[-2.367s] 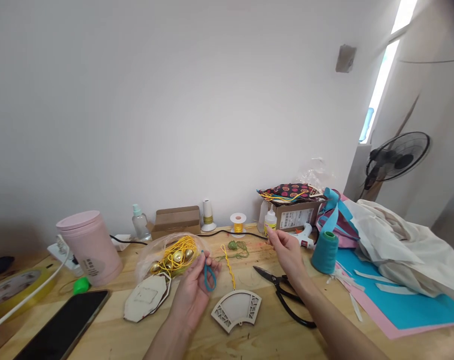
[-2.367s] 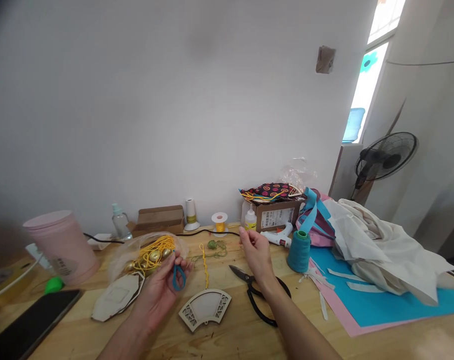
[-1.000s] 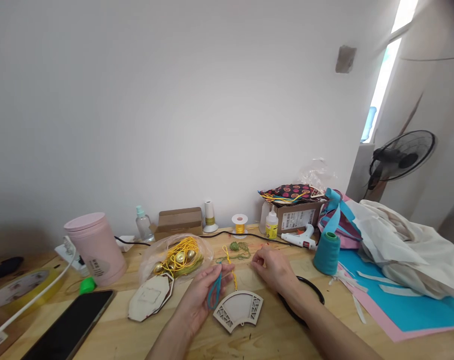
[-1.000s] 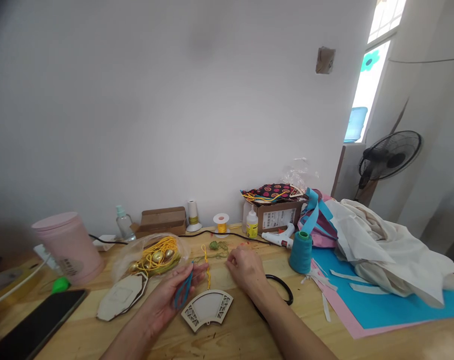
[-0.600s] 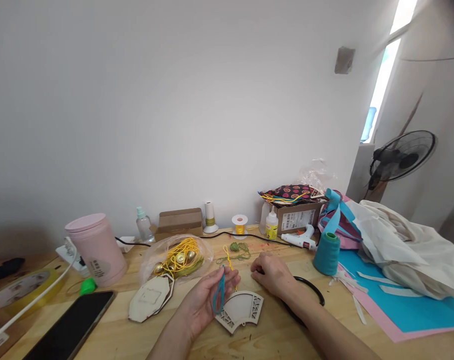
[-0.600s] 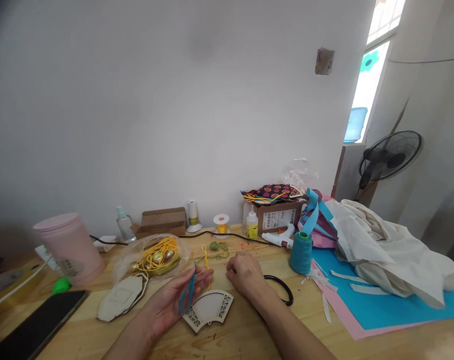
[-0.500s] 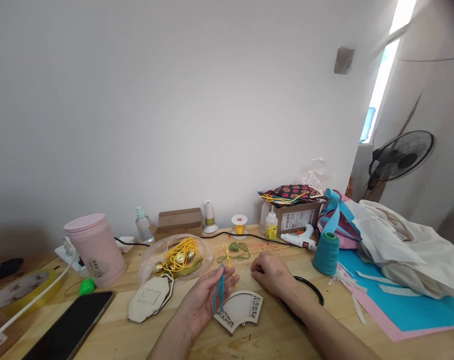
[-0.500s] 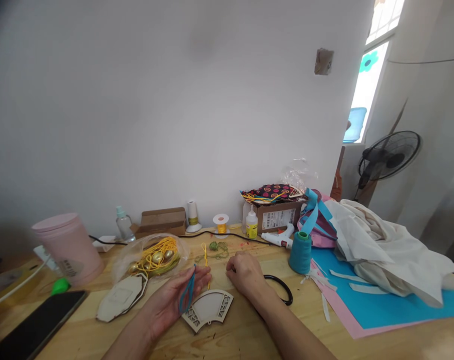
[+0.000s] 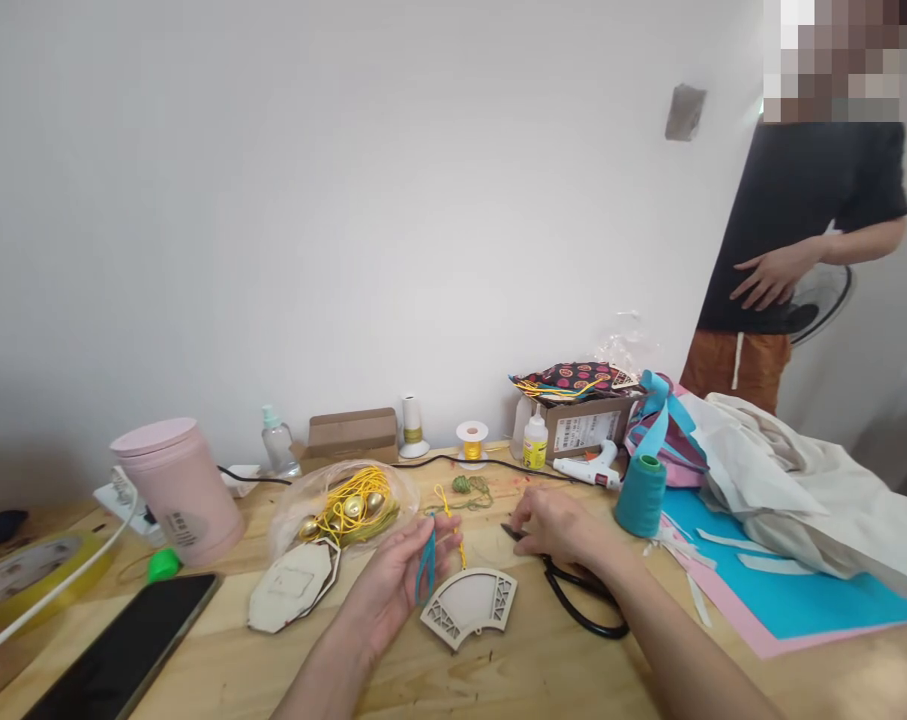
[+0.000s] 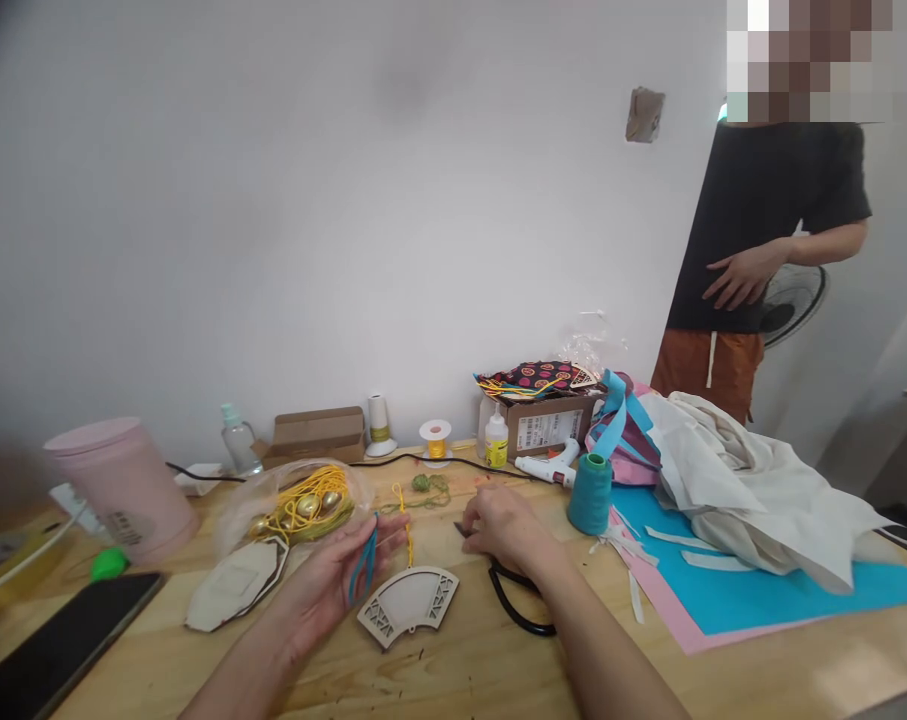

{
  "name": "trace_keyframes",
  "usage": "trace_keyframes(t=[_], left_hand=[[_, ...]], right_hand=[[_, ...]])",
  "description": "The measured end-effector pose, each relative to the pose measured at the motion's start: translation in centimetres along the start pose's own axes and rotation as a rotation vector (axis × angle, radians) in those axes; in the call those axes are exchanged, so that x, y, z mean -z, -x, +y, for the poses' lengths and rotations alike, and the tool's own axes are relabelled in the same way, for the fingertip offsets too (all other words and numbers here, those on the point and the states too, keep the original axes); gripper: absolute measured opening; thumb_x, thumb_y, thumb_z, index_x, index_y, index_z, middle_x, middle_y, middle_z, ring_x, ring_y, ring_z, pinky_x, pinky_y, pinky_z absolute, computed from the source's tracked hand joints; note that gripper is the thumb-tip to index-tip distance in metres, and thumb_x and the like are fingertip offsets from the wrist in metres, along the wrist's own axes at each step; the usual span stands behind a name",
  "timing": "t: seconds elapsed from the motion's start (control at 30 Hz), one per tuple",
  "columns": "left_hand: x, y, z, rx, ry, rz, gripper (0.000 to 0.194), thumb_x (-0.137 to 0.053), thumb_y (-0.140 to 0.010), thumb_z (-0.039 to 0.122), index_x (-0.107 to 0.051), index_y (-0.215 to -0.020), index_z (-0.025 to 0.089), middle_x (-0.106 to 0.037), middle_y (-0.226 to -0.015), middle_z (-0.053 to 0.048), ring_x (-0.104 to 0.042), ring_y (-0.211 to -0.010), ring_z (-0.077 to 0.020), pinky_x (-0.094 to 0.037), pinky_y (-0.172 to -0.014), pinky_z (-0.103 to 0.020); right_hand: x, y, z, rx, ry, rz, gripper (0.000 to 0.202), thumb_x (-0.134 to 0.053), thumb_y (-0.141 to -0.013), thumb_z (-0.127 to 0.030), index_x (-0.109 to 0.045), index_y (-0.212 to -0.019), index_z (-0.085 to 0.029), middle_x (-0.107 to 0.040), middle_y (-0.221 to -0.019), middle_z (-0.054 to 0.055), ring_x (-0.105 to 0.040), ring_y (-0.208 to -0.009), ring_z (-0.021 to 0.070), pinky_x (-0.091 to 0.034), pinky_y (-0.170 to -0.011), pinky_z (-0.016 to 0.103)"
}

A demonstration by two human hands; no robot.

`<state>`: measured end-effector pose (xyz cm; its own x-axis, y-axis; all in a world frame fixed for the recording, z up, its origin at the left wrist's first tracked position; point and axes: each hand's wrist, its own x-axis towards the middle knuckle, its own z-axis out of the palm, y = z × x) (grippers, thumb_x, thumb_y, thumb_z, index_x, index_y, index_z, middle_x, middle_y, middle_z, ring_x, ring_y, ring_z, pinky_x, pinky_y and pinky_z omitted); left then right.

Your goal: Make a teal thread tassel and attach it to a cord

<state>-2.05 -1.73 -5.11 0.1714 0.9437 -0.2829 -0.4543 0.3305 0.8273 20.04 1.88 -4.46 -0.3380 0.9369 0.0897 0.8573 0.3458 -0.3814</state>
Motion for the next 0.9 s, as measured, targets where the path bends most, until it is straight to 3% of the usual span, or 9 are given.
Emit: trace_keyframes(t=[0.13,0.23,0.37,0.53,0.8,0.9], left_hand=[[0.0,0.1,0.0,0.010,-0.024,-0.004,0.015,-0.061,-0.071,0.019,-0.061,-0.084,0.012,-0.059,-0.108,-0.013,-0.059,-0.091,-0.0206,-0.051,-0.060,-0.023],[0.1,-0.1,-0.3,0.038,-0.050,-0.046,0.017,-0.061,-0.071,0.022,-0.062,-0.084,0.011,-0.062,-0.102,-0.014,-0.060,-0.090,-0.0206,-0.050,-0.063,-0.023],[0.2,-0.3,-0.9,0.101,-0.064,-0.073,0.017,-0.062,-0.070,0.022,-0.062,-0.082,0.010,-0.063,-0.101,-0.015,-0.060,-0.090,-0.0214,-0.049,-0.063,-0.023],[0.3,-0.3,-0.8,0.122,-0.087,-0.037,0.015,-0.063,-0.069,0.023,-0.061,-0.079,0.011,-0.065,-0.096,-0.013,-0.059,-0.093,-0.0223,-0.049,-0.063,-0.023],[0.4,0.0,-0.5,0.122,-0.096,-0.037,0.016,-0.063,-0.069,0.023,-0.061,-0.080,0.011,-0.063,-0.099,-0.014,-0.058,-0.094,-0.0231,-0.050,-0.064,-0.025],[0.5,-0.2,-0.5,0.126,-0.091,-0.049,0.018,-0.062,-0.070,0.024,-0.061,-0.081,0.010,-0.063,-0.098,-0.016,-0.059,-0.092,-0.0229,-0.050,-0.066,-0.026]], right_hand=[[-0.1,-0.1,0.4,-0.059,0.040,-0.016,0.026,-0.069,-0.052,-0.027,-0.064,-0.077,-0.021,-0.062,-0.076,0.001,-0.055,-0.072,0.0171,-0.034,-0.057,0.022],[-0.2,0.1,-0.5,-0.080,0.036,-0.031,0.017,-0.062,-0.058,-0.019,-0.063,-0.075,-0.020,-0.062,-0.071,0.001,-0.054,-0.067,0.0148,-0.031,-0.053,0.021],[-0.1,0.3,-1.6,-0.100,0.007,-0.033,0.024,-0.058,-0.058,-0.014,-0.061,-0.081,-0.019,-0.063,-0.073,0.001,-0.054,-0.066,0.0140,-0.031,-0.053,0.020],[1.1,0.7,-0.8,-0.084,-0.057,-0.059,0.029,-0.058,-0.055,-0.015,-0.059,-0.083,-0.020,-0.062,-0.076,-0.002,-0.053,-0.066,0.0122,-0.031,-0.051,0.018],[3.2,2.2,0.9,-0.014,-0.097,-0.326,0.022,-0.063,-0.048,-0.011,-0.064,-0.066,-0.021,-0.063,-0.065,-0.005,-0.054,-0.057,0.0113,-0.031,-0.044,0.017],[3.1,2.0,1.0,-0.014,-0.126,-0.301,0.013,-0.064,-0.052,-0.018,-0.065,-0.064,-0.021,-0.064,-0.064,-0.004,-0.055,-0.057,0.0118,-0.034,-0.045,0.018]])
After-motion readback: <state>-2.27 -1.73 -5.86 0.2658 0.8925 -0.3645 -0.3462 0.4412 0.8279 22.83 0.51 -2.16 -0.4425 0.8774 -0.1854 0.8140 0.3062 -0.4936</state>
